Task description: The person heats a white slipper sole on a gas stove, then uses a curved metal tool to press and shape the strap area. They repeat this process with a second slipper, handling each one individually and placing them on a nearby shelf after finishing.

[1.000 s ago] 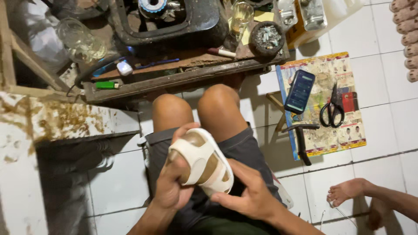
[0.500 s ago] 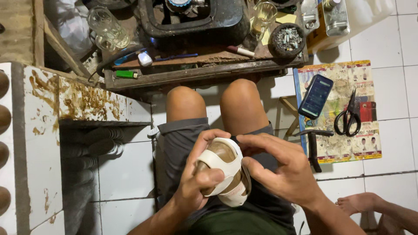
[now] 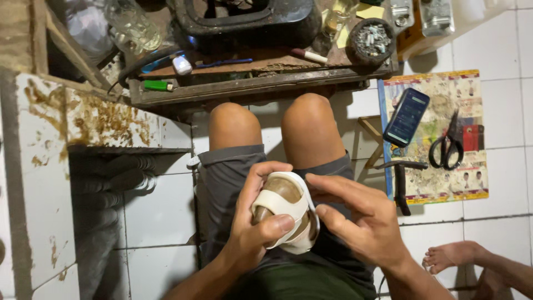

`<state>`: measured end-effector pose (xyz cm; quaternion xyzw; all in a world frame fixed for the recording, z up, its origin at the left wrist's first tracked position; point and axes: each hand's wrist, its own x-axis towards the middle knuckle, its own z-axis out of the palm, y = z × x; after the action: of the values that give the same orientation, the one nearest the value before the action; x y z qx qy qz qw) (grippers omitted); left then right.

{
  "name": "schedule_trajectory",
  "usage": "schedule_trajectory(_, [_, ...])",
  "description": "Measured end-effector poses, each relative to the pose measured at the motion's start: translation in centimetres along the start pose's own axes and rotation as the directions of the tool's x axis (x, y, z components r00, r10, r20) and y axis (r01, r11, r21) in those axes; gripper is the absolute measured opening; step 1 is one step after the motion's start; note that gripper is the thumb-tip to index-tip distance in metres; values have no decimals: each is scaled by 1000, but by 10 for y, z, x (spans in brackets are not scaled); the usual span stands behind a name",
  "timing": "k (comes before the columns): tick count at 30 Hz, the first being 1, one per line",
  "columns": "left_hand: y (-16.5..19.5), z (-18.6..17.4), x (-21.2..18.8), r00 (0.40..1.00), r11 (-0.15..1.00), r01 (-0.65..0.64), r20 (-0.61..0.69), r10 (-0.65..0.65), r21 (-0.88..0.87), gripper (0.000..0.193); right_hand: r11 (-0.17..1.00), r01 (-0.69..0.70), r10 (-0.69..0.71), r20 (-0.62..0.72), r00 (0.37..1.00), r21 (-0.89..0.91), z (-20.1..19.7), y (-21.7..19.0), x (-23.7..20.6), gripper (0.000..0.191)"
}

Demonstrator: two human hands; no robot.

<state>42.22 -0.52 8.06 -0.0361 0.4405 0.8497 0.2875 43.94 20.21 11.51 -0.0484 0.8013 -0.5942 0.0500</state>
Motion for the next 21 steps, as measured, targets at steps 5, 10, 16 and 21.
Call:
schedule_trajectory(5, [0, 12, 15, 996, 989, -91, 1, 91, 121, 71, 970, 158, -182, -125, 975, -182, 21, 8, -14, 45])
schedule_trajectory(10, [-3, 21, 18, 987, 920, -160, 61, 148, 358, 76, 980, -3, 18, -71, 997, 200, 15, 30, -16, 85])
schedule_trajectory(16, [-13, 3, 25, 994, 988, 108, -20, -111, -110, 45, 729, -240, 303, 11, 953, 641, -8, 55, -26, 115])
schedule_trajectory(21, [-28, -2, 17, 1000, 972, -16, -7, 18, 232, 36, 731, -215, 290, -10, 957, 647, -12, 63, -33, 115])
